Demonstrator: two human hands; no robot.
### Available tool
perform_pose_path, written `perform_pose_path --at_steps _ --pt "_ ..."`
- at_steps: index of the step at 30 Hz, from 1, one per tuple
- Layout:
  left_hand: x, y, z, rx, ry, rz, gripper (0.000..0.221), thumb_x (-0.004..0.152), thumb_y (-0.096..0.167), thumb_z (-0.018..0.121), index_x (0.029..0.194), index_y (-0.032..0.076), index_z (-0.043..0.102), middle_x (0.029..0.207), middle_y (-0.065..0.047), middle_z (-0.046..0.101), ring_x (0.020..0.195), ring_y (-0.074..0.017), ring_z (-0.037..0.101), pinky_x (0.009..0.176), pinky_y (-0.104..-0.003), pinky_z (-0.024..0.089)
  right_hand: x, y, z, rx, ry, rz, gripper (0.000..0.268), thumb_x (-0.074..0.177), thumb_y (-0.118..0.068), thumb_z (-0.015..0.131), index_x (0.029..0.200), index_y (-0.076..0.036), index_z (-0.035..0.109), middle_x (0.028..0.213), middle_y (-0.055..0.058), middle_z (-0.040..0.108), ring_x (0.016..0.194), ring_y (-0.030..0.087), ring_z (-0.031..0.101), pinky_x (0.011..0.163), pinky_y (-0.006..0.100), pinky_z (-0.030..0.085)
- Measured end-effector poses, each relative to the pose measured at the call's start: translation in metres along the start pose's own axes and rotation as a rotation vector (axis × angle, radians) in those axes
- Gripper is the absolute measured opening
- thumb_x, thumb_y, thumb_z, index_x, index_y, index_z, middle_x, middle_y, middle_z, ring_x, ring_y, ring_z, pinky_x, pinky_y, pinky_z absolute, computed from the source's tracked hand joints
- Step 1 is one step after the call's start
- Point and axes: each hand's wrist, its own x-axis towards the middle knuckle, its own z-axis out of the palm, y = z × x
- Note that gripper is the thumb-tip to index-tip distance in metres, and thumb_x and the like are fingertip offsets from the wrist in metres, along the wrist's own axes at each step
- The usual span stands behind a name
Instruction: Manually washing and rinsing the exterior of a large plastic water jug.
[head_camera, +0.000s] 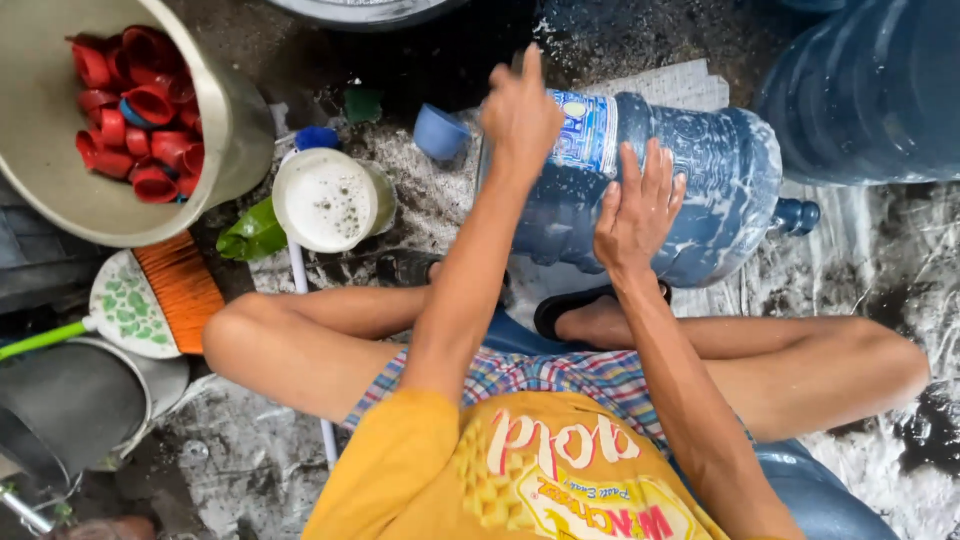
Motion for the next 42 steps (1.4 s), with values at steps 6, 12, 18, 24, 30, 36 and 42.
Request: perform_pose_path --at_steps 6,12,18,24,30,36,42 --pt "-0.042 0.025 -0.071 0.061 0.085 0.075 0.057 0.072 0.006 0.061 0.125 0.020 0.050 0.110 -0.023 0.049 0.078 -0.0372 0.054 0.055 -0.046 0.052 0.017 0.001 0.004 0.008 0.001 0.059 0.043 0.097 -0.022 0.042 0.138 -0.009 0.046 0.144 0.013 0.040 0.135 0.032 0.032 0.110 0.052 0.014" --pt "-0.130 0.000 -0.124 -0.130 -0.058 0.088 0.067 0.085 0.013 0.064 0.143 0.026 0.035 0.125 -0.034 0.042 0.096 -0.0558 0.058 0.068 -0.057 0.058 0.016 0.015 0.019 0.028 -0.025 0.071 0.045 0.101 -0.032 0.031 0.144 -0.022 0.041 0.150 0.008 0.032 0.137 0.030 0.030 0.109 0.053 0.009" --pt "-0.018 0.007 -0.010 -0.016 -0.017 -0.077 0.062 0.088 0.039 0.062 0.141 0.032 0.031 0.112 -0.020 0.052 0.087 -0.0512 0.062 0.052 -0.058 0.055 0.031 0.030 0.030 0.006 0.001 0.011 0.046 0.100 -0.035 0.034 0.144 -0.022 0.042 0.147 0.010 0.035 0.135 0.032 0.032 0.107 0.055 0.009" --pt "-0.149 -0.039 -0.080 -0.410 -0.094 -0.102 0.057 0.097 0.029 0.051 0.147 0.034 0.023 0.128 -0.021 0.044 0.102 -0.0488 0.057 0.066 -0.058 0.054 0.050 0.023 0.020 0.004 -0.132 0.066 0.044 0.099 -0.032 0.041 0.142 -0.019 0.043 0.146 0.015 0.036 0.135 0.034 0.032 0.108 0.058 0.010" --pt "-0.065 -0.022 -0.049 -0.280 0.162 0.062 0.059 0.094 0.025 0.060 0.145 0.028 0.031 0.121 -0.019 0.051 0.099 -0.0398 0.064 0.073 -0.048 0.059 0.051 0.030 0.024 0.008 -0.083 -0.035 0.045 0.100 -0.032 0.043 0.143 -0.018 0.042 0.145 0.018 0.037 0.133 0.038 0.034 0.106 0.058 0.012" --pt "-0.091 -0.013 -0.075 -0.238 0.216 0.098 0.055 0.096 0.022 0.054 0.145 0.033 0.032 0.124 -0.017 0.050 0.107 -0.0360 0.061 0.081 -0.045 0.058 0.056 0.028 0.019 -0.006 -0.133 -0.006 0.044 0.100 -0.030 0.043 0.142 -0.017 0.043 0.146 0.018 0.036 0.134 0.037 0.033 0.107 0.058 0.013" --pt "-0.151 -0.048 -0.051 -0.412 0.186 0.047 0.058 0.095 0.022 0.059 0.146 0.031 0.033 0.136 -0.019 0.040 0.109 -0.0403 0.057 0.064 -0.042 0.059 0.056 0.026 0.014 0.006 -0.166 0.006 0.045 0.098 -0.031 0.044 0.141 -0.019 0.043 0.145 0.017 0.037 0.134 0.037 0.033 0.109 0.056 0.013"
